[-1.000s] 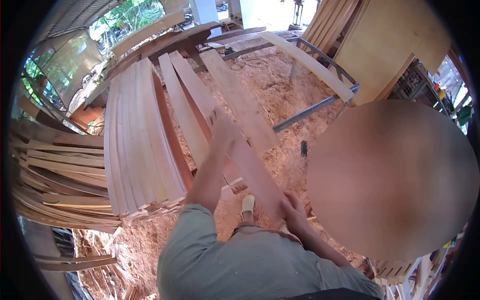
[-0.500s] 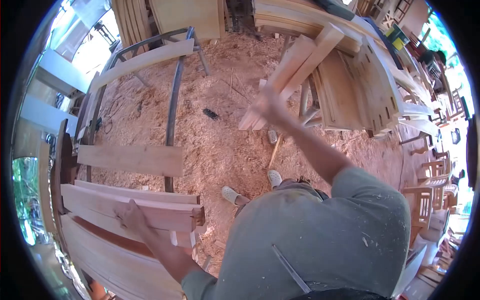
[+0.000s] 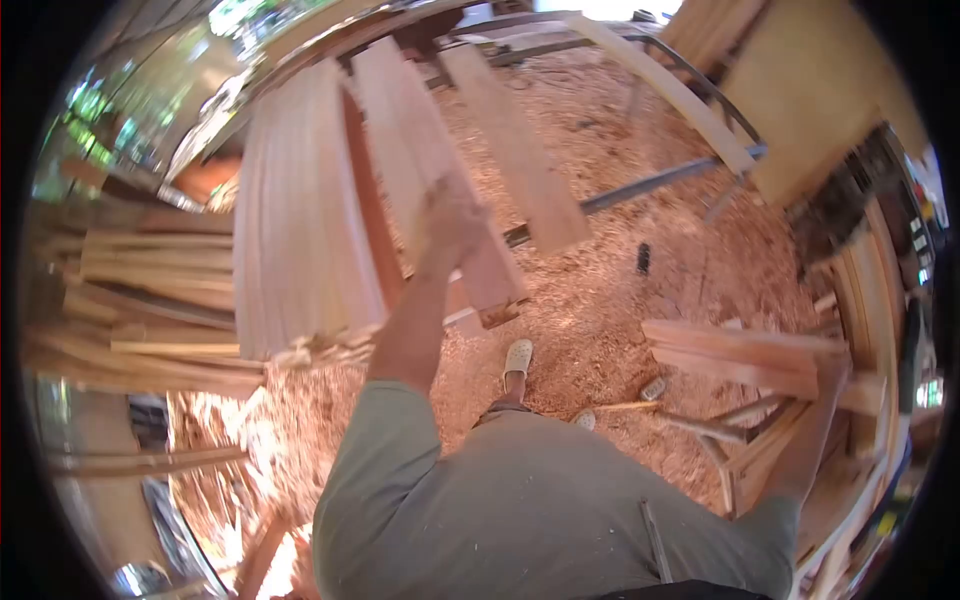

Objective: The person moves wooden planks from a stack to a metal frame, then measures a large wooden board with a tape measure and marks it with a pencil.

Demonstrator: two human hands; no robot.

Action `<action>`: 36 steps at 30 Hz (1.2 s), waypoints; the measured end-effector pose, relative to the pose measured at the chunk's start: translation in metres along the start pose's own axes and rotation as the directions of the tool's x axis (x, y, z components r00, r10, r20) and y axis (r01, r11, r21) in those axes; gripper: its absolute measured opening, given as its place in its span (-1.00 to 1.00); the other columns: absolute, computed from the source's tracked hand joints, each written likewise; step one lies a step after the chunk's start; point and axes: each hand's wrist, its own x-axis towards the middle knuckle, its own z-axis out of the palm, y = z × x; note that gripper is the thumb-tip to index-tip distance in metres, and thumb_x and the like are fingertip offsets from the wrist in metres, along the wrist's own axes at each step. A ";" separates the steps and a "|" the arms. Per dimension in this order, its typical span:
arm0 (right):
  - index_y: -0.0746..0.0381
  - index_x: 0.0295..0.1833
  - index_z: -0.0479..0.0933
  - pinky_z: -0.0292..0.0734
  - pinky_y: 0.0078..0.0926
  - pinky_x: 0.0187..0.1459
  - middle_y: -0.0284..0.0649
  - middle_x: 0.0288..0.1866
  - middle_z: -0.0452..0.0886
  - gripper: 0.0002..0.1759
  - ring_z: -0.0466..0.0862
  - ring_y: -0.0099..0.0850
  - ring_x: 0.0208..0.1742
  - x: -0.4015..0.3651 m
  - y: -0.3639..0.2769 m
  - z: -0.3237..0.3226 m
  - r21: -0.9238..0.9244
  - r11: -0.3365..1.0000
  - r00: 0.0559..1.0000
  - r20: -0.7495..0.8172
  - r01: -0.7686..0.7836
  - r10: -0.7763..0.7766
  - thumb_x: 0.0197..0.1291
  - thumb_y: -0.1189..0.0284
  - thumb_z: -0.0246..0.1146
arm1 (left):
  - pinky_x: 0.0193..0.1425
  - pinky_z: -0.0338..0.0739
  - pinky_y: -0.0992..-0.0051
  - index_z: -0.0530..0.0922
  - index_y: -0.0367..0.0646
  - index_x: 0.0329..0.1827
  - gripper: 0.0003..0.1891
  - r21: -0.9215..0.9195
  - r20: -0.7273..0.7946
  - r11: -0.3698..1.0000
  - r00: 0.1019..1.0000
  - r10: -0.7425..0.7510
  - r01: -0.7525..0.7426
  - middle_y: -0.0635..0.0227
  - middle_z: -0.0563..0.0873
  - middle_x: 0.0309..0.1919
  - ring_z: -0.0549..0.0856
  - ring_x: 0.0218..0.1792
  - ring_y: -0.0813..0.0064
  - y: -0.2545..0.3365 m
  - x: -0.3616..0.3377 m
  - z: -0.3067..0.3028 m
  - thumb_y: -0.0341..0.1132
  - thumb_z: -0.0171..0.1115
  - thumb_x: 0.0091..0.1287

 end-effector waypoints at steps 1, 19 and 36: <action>0.28 0.29 0.36 0.34 -0.02 0.25 0.06 0.15 0.49 -0.16 0.44 0.04 0.22 -0.023 -0.035 -0.051 0.126 0.991 0.998 -0.048 -0.041 0.047 -0.11 0.17 0.45 | 0.56 -0.05 0.17 0.46 -0.31 0.27 -0.33 -0.002 -0.093 1.000 0.995 0.028 -0.028 -0.05 0.46 0.31 0.31 0.41 0.01 0.005 -0.011 0.009 0.09 0.06 0.30; 0.23 -0.02 0.60 0.55 -0.26 -0.11 -0.15 -0.25 0.66 -0.36 0.66 -0.16 -0.19 -0.171 -0.318 -0.390 0.775 0.381 0.541 0.060 0.505 -0.839 -0.41 0.47 0.55 | -0.13 0.57 0.23 0.41 -0.15 0.24 -0.40 -0.187 0.969 -0.336 0.231 0.093 0.923 0.19 0.61 -0.03 0.65 -0.17 0.26 0.159 -0.313 0.073 0.18 0.00 0.39; 0.36 0.28 0.33 0.47 -0.32 0.03 -0.07 0.11 0.43 0.03 0.51 -0.27 0.05 -0.148 -0.128 -0.212 0.858 -0.491 0.812 -0.389 0.149 -0.434 -0.33 0.15 0.64 | -0.14 0.63 0.07 0.31 -0.03 0.12 -0.45 -0.918 0.358 -0.394 0.333 -0.872 -0.045 0.34 0.46 -0.19 0.58 -0.14 0.18 -0.083 -0.453 -0.026 0.20 0.01 0.27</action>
